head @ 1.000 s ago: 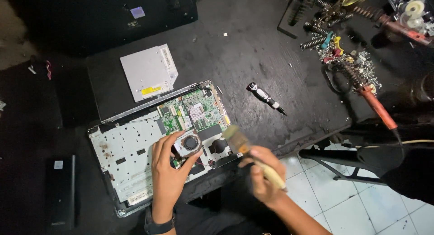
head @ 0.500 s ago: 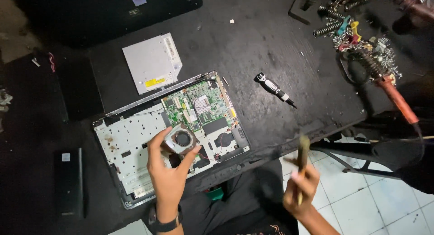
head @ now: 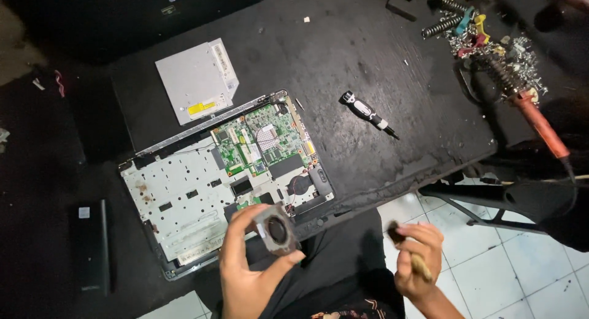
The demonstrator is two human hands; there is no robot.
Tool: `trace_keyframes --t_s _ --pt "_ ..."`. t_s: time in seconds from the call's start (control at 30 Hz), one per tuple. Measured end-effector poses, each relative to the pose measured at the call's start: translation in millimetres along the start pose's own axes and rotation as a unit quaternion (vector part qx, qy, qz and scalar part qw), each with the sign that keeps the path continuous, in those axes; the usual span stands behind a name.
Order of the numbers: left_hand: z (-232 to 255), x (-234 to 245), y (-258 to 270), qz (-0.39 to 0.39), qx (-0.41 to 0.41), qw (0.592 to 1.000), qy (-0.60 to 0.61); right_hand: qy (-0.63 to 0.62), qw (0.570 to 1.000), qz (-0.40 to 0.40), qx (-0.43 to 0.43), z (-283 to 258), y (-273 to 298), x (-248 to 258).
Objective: Disassembling and cleaning the internal components of a laptop on a repair bench.
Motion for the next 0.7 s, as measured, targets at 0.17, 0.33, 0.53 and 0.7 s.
trace_keyframes --t_s 0.17,0.33,0.53,0.7 --pt "-23 5 27 0.055 0.023 0.997 0.042 -0.038 0.981 -0.189 -0.024 -31 -65 -9" --pt "-22 4 44 0.012 -0.023 0.997 -0.075 -0.048 0.951 -0.292 0.092 -63 -131 -41" --pt "-16 -1 50 -0.094 0.063 0.991 -0.078 0.063 0.864 -0.442 0.232 -68 -164 -102" --pt "-17 -4 46 -0.108 0.036 0.99 -0.088 0.061 0.856 -0.433 0.276 -82 -176 -126"
Point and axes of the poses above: each hand's wrist, its own y-axis away from the middle knuckle, its own x-axis out of the back of the hand, z = x × y, the point moved 3 cm from there along -y, towards the middle knuckle, and after that the axes turned 7 degrees about -x, right-handed, at the moved point
